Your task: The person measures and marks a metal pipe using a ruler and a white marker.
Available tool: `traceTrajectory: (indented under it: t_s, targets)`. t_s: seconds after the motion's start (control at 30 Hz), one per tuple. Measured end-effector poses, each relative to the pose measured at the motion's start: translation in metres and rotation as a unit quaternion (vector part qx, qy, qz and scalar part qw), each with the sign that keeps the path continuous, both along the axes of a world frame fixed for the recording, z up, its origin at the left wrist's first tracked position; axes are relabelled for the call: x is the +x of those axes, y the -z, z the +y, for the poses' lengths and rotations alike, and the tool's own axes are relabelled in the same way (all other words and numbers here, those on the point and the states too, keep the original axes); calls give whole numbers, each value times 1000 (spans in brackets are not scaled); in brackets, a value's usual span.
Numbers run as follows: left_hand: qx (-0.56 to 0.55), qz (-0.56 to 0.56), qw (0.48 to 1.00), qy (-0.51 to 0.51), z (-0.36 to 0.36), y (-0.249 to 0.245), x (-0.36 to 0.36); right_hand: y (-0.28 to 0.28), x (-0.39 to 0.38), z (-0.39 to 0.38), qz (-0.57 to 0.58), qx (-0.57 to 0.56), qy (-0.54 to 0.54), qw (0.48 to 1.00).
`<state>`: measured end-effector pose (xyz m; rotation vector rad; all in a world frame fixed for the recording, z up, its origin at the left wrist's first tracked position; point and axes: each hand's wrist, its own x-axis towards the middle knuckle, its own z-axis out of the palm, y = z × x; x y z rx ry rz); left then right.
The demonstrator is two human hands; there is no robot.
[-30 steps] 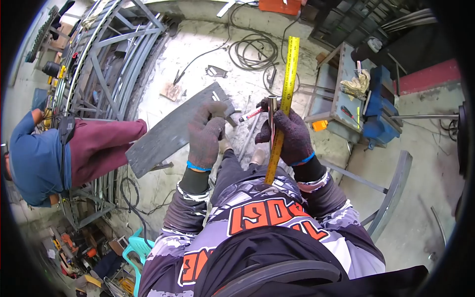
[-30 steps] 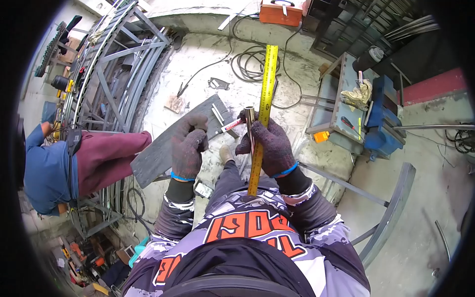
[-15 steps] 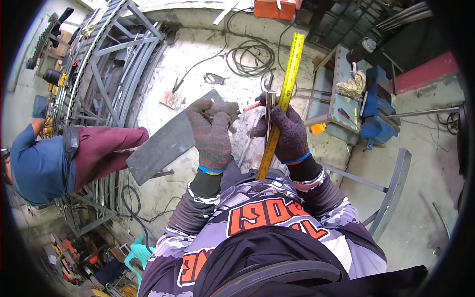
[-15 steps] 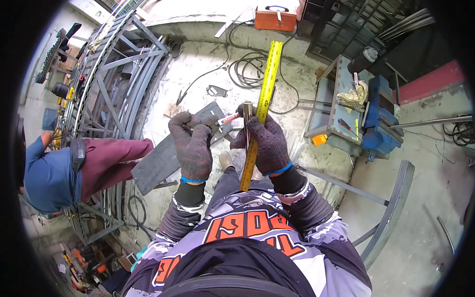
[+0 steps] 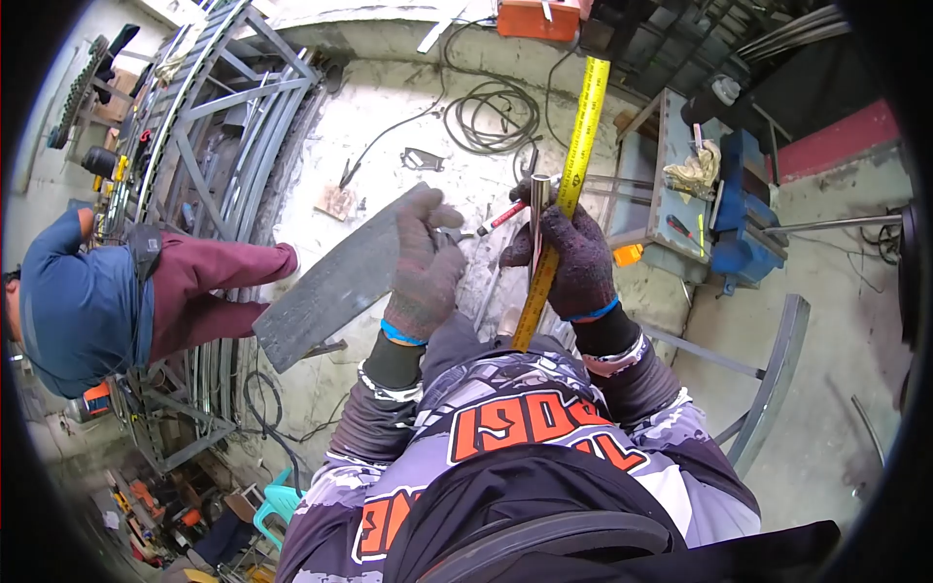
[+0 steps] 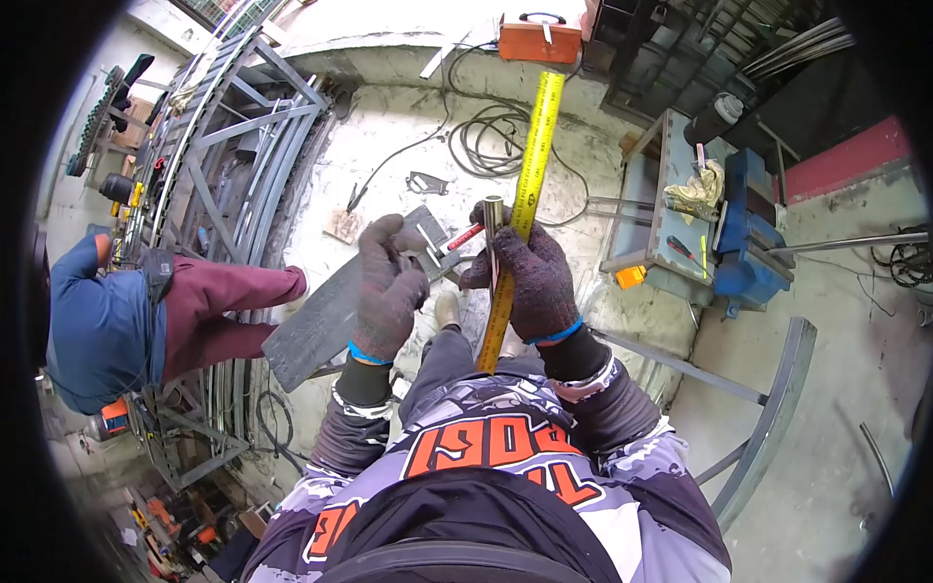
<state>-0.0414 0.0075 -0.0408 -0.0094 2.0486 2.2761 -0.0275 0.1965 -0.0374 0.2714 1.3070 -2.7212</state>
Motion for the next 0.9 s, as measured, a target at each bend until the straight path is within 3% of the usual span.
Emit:
traceTrajectory:
  t_s: [0.07, 0.1, 0.2, 0.3, 0.47, 0.53, 0.7, 0.83, 0.9]
  targets:
    - [-35, 3, 992, 121, -12, 3, -4, 1, -6, -9, -1, 16, -14, 1000]
    - [-129, 66, 979, 143, -15, 11, -11, 3, -7, -12, 5, 29, -30, 999]
    - [-133, 129, 967, 173, -28, 19, -32, 5, -19, -27, 12, 58, -29, 998]
    - [-103, 52, 967, 229, -47, 15, -54, 3, -35, -37, 19, 102, -40, 994]
    - [-30, 15, 955, 296, -69, 11, -92, 1, -57, -60, 10, 179, -9, 984]
    - [-22, -13, 945, 326, -78, 8, -106, -9, -64, -66, 19, 262, -2, 965]
    - [-56, -2, 909, 412, -88, 6, -132, -16, -69, -77, -38, 206, -2, 978]
    - [-49, 18, 917, 396, -89, 11, -143, -13, -73, -85, -33, 196, 9, 980]
    - [-103, 51, 935, 337, -84, 8, -142, -16, -76, -91, -25, 210, 25, 977]
